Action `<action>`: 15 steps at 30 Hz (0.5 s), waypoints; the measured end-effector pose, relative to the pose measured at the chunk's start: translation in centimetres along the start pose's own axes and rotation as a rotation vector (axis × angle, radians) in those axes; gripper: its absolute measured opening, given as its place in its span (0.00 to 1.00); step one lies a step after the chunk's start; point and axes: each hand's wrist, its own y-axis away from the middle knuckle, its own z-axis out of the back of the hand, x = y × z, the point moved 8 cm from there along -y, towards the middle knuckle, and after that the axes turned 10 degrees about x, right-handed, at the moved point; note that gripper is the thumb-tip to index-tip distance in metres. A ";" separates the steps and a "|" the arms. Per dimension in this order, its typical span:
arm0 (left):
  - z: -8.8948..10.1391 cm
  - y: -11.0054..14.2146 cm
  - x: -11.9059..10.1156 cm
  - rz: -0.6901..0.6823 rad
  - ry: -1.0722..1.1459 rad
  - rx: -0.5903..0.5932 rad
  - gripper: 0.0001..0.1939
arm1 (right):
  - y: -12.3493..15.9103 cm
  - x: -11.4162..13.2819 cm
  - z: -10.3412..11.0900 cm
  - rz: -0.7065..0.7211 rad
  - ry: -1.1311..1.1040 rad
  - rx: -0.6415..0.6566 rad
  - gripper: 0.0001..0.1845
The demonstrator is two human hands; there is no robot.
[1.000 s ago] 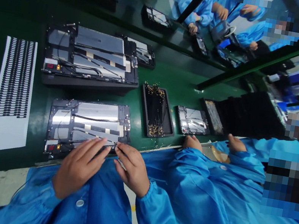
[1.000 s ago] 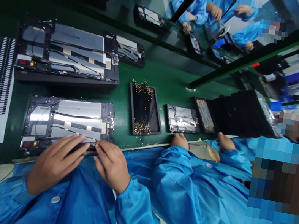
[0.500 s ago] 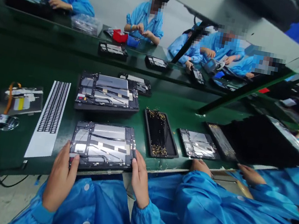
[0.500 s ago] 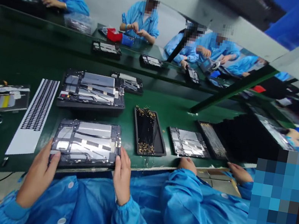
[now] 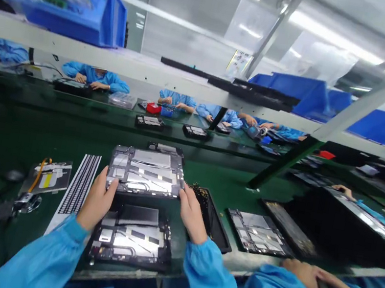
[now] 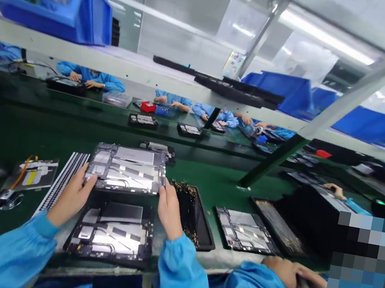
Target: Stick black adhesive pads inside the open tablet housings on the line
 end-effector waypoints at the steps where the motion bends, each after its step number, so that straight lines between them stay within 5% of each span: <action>1: -0.2 -2.0 -0.1 -0.006 0.011 -0.001 0.29 | -2.2 -0.1 -0.3 -0.003 0.011 0.001 0.25; 4: -0.4 -5.9 0.6 0.009 0.043 -0.012 0.26 | -6.5 -1.4 -1.0 -0.042 -0.002 -0.024 0.19; 9: 1.1 -7.2 4.4 0.134 0.178 0.001 0.26 | -8.6 -5.3 -0.6 -0.164 -0.124 -0.033 0.17; 12: 0.4 -7.4 6.9 0.252 0.356 0.132 0.32 | -9.9 -7.5 -1.1 -0.291 -0.251 0.022 0.18; 15: -2.3 -7.2 8.3 0.352 0.556 0.335 0.41 | -10.8 -8.0 -3.1 -0.353 -0.381 0.091 0.18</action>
